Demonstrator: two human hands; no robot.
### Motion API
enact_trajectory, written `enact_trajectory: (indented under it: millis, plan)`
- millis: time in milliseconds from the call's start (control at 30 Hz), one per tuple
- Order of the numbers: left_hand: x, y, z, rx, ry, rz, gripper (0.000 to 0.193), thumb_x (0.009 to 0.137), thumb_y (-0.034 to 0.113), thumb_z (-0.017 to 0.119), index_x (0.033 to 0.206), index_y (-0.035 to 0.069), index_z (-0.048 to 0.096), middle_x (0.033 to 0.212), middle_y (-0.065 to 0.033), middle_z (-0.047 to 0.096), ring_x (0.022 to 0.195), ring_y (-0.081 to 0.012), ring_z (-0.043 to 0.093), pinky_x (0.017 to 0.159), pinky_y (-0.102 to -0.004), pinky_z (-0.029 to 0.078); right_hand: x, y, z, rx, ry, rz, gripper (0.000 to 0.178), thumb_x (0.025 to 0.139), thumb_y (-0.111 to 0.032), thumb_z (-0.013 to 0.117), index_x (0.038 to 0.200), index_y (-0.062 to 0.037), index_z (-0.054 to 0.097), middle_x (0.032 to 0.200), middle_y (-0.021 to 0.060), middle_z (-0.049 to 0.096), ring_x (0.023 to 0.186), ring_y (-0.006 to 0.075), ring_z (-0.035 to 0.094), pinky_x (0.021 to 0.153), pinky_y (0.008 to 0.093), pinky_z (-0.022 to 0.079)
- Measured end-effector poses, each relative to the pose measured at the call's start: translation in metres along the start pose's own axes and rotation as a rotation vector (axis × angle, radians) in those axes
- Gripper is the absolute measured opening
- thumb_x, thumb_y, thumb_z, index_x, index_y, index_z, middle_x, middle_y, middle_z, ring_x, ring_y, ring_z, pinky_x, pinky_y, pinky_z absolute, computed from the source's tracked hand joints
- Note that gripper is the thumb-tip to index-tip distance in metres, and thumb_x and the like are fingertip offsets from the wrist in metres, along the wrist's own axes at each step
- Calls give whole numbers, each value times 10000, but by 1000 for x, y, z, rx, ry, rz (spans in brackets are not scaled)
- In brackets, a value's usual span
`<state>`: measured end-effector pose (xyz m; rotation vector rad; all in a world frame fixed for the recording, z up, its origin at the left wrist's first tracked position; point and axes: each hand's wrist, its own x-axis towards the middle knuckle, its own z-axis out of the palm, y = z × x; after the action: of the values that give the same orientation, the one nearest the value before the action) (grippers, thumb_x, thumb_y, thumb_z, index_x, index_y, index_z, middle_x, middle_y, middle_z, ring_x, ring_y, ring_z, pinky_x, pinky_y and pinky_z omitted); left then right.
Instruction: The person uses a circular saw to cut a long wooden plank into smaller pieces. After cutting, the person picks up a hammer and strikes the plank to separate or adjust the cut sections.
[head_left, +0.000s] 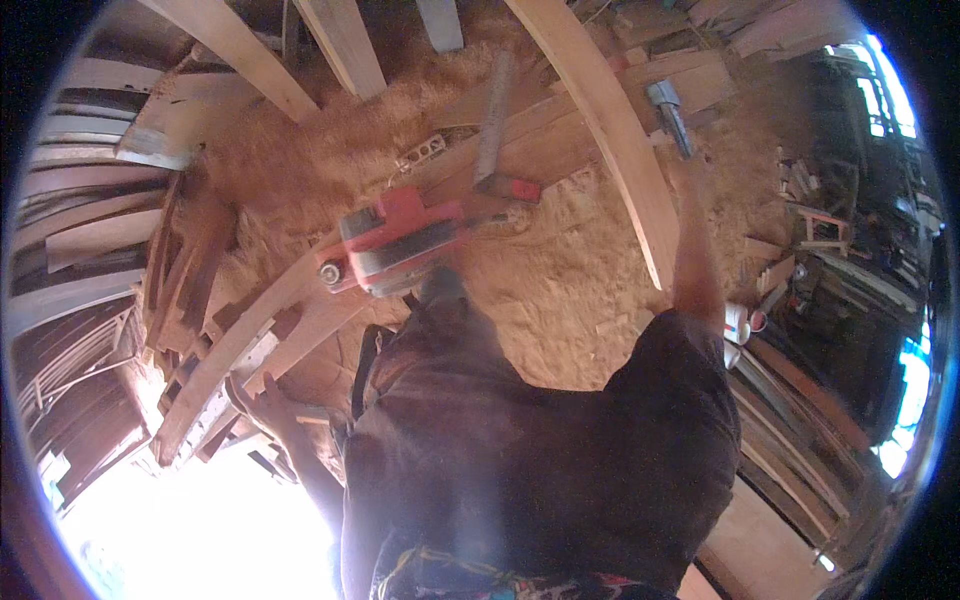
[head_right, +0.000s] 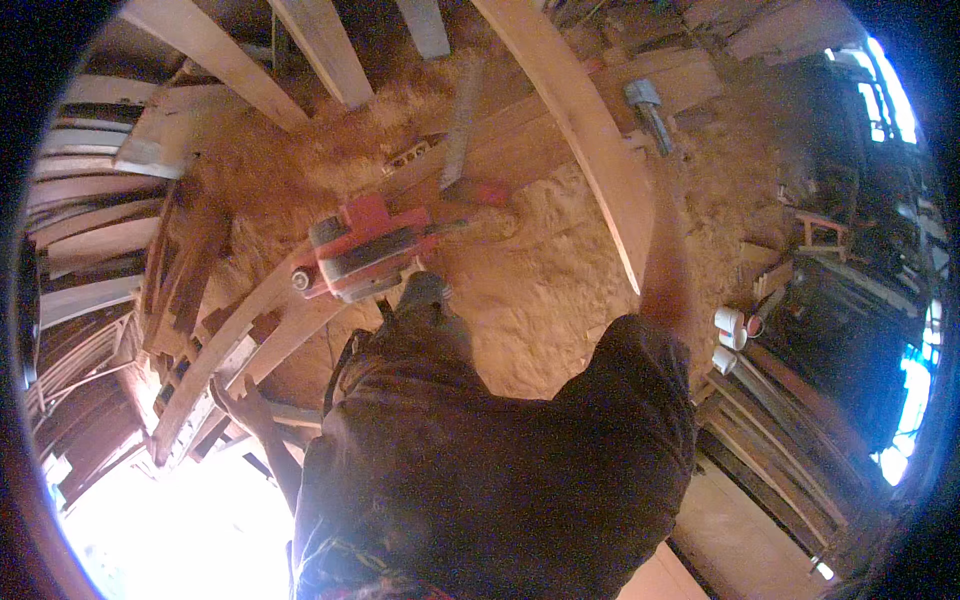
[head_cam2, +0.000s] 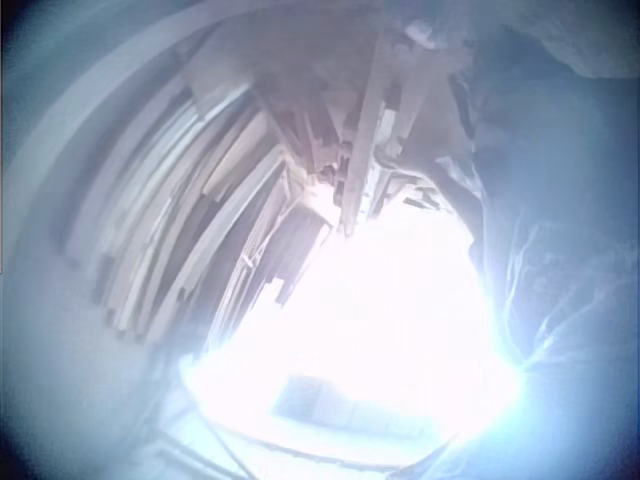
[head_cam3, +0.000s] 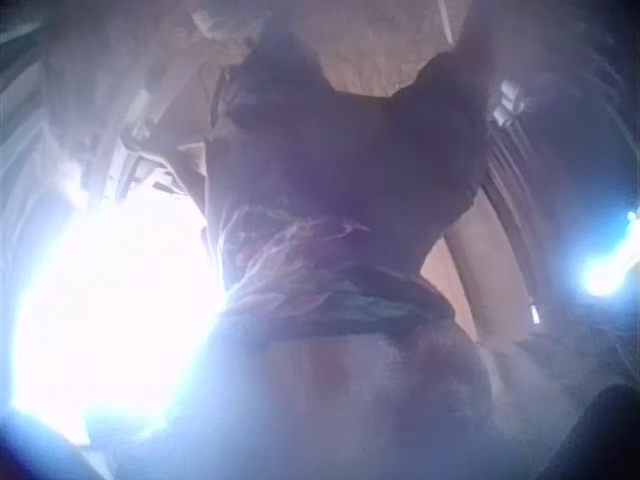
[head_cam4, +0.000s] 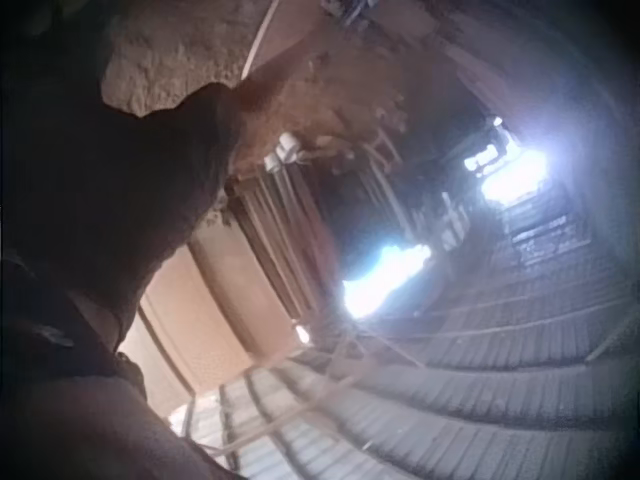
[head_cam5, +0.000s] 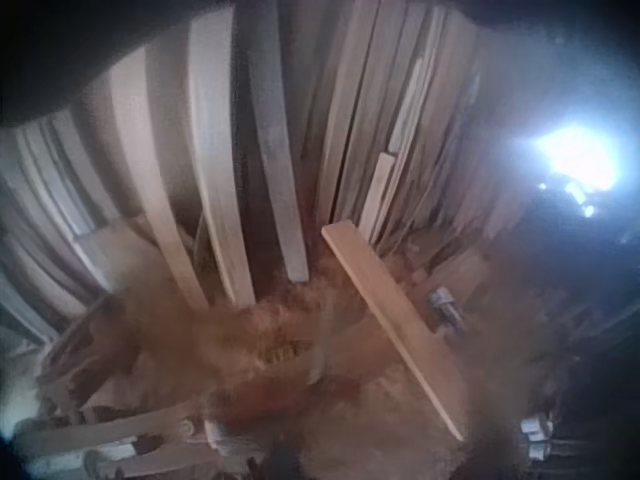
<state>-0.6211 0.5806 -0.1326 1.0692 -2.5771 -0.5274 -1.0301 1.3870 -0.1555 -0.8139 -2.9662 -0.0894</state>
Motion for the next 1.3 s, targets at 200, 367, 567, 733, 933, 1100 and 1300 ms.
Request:
enact_trajectory:
  millis: [200, 367, 567, 733, 933, 1100, 1300]
  plan:
    - [-7, -5, 4, 80, -68, -57, 825, 971, 296, 849, 1665, 140, 433, 1708, -212, 359, 1583, -390, 381, 1106, -584, 558, 74, 43, 46, -148, -120, -121, 761, 933, -671, 745, 1341, -30, 695, 1192, 213, 763, 1071, 415, 744, 886, 546, 608]
    - [-6, -2, -13, 252, -78, -14, 930, 915, 301, 883, 1685, 138, 386, 1728, -220, 336, 1584, -413, 383, 1160, -565, 506, 70, 47, 73, -190, -311, -312, 609, 983, -561, 747, 1293, -40, 686, 1077, 154, 719, 956, 314, 699, 807, 465, 589]
    - [13, 6, -27, 295, -120, -78, 1058, 848, 306, 923, 1708, 135, 330, 1750, -230, 308, 1584, -440, 385, 1226, -543, 444, 43, 41, 19, 1017, -457, 84, 430, 1038, -432, 742, 1205, -41, 674, 947, 89, 649, 841, 206, 622, 728, 381, 553]
    - [32, -61, -67, 285, -162, -114, 1194, 771, 289, 951, 1730, 140, 255, 1791, -205, 222, 1651, -438, 247, 1276, -687, 294, -97, -86, -126, 1270, -291, -58, 374, 1070, -380, 740, 1153, -28, 646, 867, 47, 591, 744, 153, 571, 669, 336, 523]
    - [98, -160, -78, 462, -347, 171, 1290, 736, 520, 968, 1746, 155, 253, 1791, -196, 278, 1664, -423, 228, 1296, -629, 265, -192, -100, -145, 1469, -447, -535, 326, 1169, -302, 577, 1328, -26, 648, 952, 43, 626, 795, 130, 575, 703, 280, 512]
    - [120, -208, -85, 437, -416, 324, 992, 849, 520, 889, 1658, 155, 444, 1697, -146, 462, 1620, -383, 343, 1273, -572, 297, -396, -260, -235, 1361, -464, -424, 359, 1160, -315, 593, 1347, -13, 649, 978, 63, 613, 763, 125, 565, 626, 299, 502]
    - [118, -195, -72, 212, -295, 380, 632, 874, 441, 879, 1358, 119, 631, 1338, -160, 668, 1344, -422, 577, 1151, -575, 387, -547, -363, -162, 1446, -1025, -236, 174, 1092, -256, 709, 1097, -90, 658, 786, -23, 540, 601, 96, 543, 511, 302, 458]
